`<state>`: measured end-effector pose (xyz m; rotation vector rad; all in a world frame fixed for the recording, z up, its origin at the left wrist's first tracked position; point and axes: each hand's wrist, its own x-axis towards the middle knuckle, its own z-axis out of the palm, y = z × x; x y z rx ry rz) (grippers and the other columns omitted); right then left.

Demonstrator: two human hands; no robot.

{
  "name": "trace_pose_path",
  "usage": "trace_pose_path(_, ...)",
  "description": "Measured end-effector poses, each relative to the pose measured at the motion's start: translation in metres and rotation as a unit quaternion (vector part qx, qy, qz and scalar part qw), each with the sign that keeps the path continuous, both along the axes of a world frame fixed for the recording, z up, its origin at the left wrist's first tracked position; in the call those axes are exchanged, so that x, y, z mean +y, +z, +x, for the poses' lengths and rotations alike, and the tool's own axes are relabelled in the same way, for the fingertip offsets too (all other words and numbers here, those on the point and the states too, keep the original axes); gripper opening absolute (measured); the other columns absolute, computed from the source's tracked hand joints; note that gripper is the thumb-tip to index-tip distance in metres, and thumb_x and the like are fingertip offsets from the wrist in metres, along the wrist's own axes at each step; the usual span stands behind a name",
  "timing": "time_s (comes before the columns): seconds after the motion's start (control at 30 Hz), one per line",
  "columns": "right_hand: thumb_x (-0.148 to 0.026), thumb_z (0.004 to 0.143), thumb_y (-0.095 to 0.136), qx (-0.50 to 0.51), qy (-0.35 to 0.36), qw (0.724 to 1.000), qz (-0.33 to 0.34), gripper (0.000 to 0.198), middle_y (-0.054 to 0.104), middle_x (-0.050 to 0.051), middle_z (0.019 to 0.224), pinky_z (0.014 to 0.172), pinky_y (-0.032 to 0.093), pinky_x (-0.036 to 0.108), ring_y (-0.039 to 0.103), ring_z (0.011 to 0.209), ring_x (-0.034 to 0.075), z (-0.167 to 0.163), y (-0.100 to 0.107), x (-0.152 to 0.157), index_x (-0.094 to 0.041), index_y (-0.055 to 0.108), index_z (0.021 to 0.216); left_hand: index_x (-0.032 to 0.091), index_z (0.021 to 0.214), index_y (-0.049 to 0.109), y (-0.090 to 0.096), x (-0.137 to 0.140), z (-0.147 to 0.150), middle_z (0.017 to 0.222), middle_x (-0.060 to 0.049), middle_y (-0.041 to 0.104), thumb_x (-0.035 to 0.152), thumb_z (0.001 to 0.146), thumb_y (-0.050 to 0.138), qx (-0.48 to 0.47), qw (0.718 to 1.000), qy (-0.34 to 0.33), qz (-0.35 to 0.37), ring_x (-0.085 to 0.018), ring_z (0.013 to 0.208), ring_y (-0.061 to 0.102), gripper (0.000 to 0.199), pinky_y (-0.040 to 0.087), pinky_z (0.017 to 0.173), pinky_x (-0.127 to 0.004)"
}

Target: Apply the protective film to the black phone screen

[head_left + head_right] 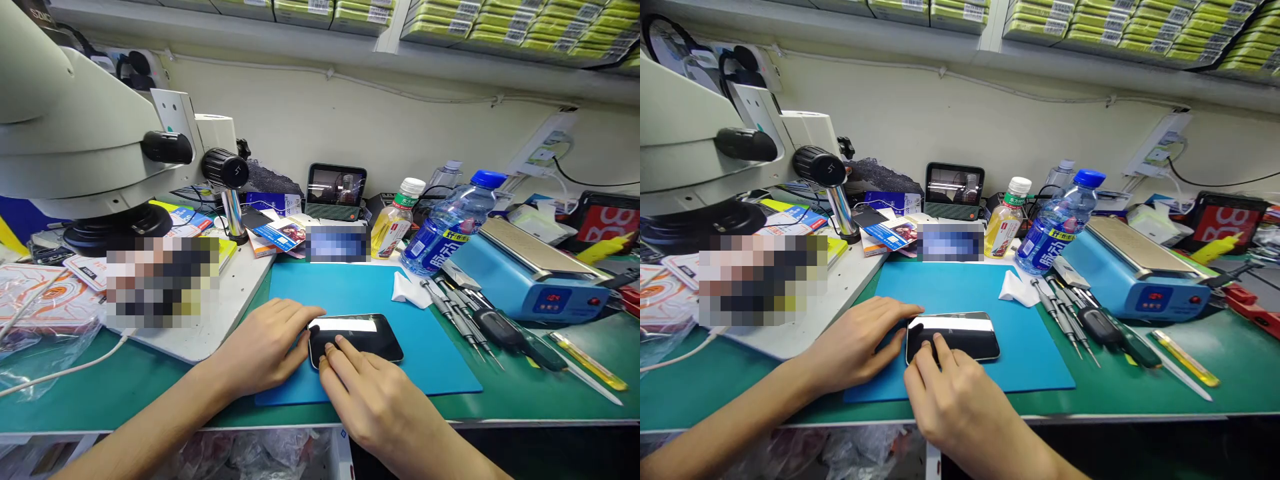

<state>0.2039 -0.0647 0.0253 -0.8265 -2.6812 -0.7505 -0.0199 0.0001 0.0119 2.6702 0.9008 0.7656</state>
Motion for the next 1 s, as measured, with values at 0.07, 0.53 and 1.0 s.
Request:
trace_pose_path(0.07,-0.007,0.097,0.051,-0.005,-0.006,1.0,-0.005,0.025,0.079,0.018,0.11,0.076,0.064,0.037,0.077,0.107,0.031,-0.001,0.002,0.0,-0.008,0.069,0.115,0.017,0.141,0.052,0.003,0.0,-0.002,0.125,-0.015,0.073,0.018,0.101,0.051,0.016,1.0,-0.014,-0.009,-0.031,0.115,0.07,0.04,0.057,0.097,-0.047)
trace_pose_path(0.53,-0.006,0.087,0.054,-0.046,-0.02,0.999,0.015,0.041,0.079,0.022,0.119,0.073,0.068,0.039,0.078,0.104,0.035,-0.01,0.006,-0.002,0.0,0.071,0.125,0.015,0.145,0.048,0.0,0.002,-0.002,0.126,-0.016,0.072,0.007,0.09,0.047,0.039,0.999,-0.003,-0.007,-0.033,0.114,0.069,0.055,0.057,0.096,-0.051)
trace_pose_path(1.0,-0.005,0.086,0.049,-0.06,-0.018,0.997,0.046,0.044,0.078,0.025,0.121,0.072,0.069,0.04,0.079,0.107,0.035,-0.013,-0.004,-0.003,0.003,0.074,0.121,0.013,0.144,0.049,0.001,0.004,-0.002,0.125,-0.016,0.072,0.006,0.089,0.047,0.038,0.999,-0.012,-0.011,-0.034,0.112,0.069,0.055,0.058,0.094,-0.051)
